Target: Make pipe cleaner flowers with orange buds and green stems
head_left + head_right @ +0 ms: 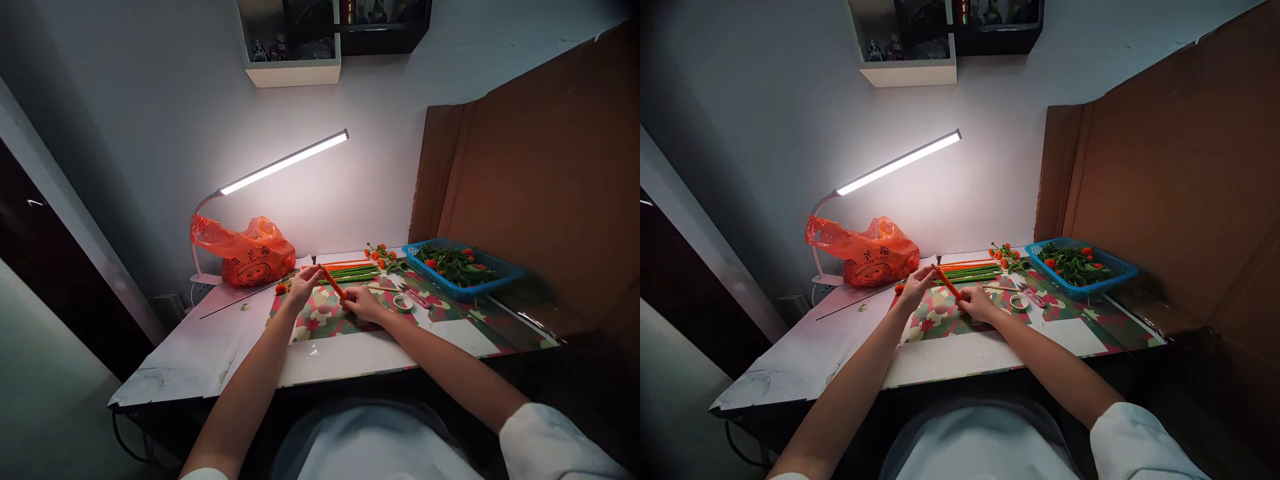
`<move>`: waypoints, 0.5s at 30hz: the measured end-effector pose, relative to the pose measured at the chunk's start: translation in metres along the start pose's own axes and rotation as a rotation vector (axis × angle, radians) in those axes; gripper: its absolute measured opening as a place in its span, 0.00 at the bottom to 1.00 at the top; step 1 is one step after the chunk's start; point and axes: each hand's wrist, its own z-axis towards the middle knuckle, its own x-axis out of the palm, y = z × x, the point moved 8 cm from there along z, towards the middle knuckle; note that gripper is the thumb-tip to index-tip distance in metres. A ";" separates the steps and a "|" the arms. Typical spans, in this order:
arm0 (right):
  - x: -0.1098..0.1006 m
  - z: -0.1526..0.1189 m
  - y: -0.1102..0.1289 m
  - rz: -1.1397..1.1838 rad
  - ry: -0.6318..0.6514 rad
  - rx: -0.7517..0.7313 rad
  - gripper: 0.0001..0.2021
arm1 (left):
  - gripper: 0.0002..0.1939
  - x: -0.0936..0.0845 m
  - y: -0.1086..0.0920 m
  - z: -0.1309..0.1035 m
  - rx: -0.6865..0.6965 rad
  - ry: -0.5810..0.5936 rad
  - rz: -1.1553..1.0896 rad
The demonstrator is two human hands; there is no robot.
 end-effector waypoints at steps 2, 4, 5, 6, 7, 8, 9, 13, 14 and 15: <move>0.001 0.000 -0.001 0.011 0.003 0.006 0.05 | 0.24 0.005 -0.004 -0.002 0.042 0.028 0.026; 0.003 0.000 0.000 -0.009 0.008 -0.012 0.05 | 0.22 0.013 -0.009 -0.005 0.082 0.070 0.050; 0.004 0.001 0.001 -0.020 0.010 -0.028 0.05 | 0.22 0.017 -0.012 -0.007 0.098 0.085 0.053; 0.006 0.001 0.002 -0.024 0.017 -0.042 0.05 | 0.21 0.021 -0.014 -0.008 0.113 0.093 0.049; 0.008 0.002 0.002 -0.018 0.029 -0.050 0.05 | 0.20 0.025 -0.017 -0.010 0.126 0.102 0.044; 0.010 0.002 0.000 -0.005 0.045 -0.047 0.06 | 0.20 0.028 -0.019 -0.011 0.135 0.102 0.042; 0.013 0.003 -0.002 0.016 0.062 -0.033 0.07 | 0.21 0.031 -0.021 -0.012 0.141 0.107 0.043; 0.023 0.004 -0.013 0.126 0.128 0.024 0.11 | 0.22 0.038 -0.025 -0.015 0.149 0.128 0.105; 0.024 0.005 -0.015 0.138 0.136 0.025 0.12 | 0.21 0.039 -0.025 -0.016 0.150 0.141 0.127; 0.024 0.005 -0.016 0.136 0.139 0.019 0.12 | 0.20 0.041 -0.025 -0.017 0.151 0.159 0.143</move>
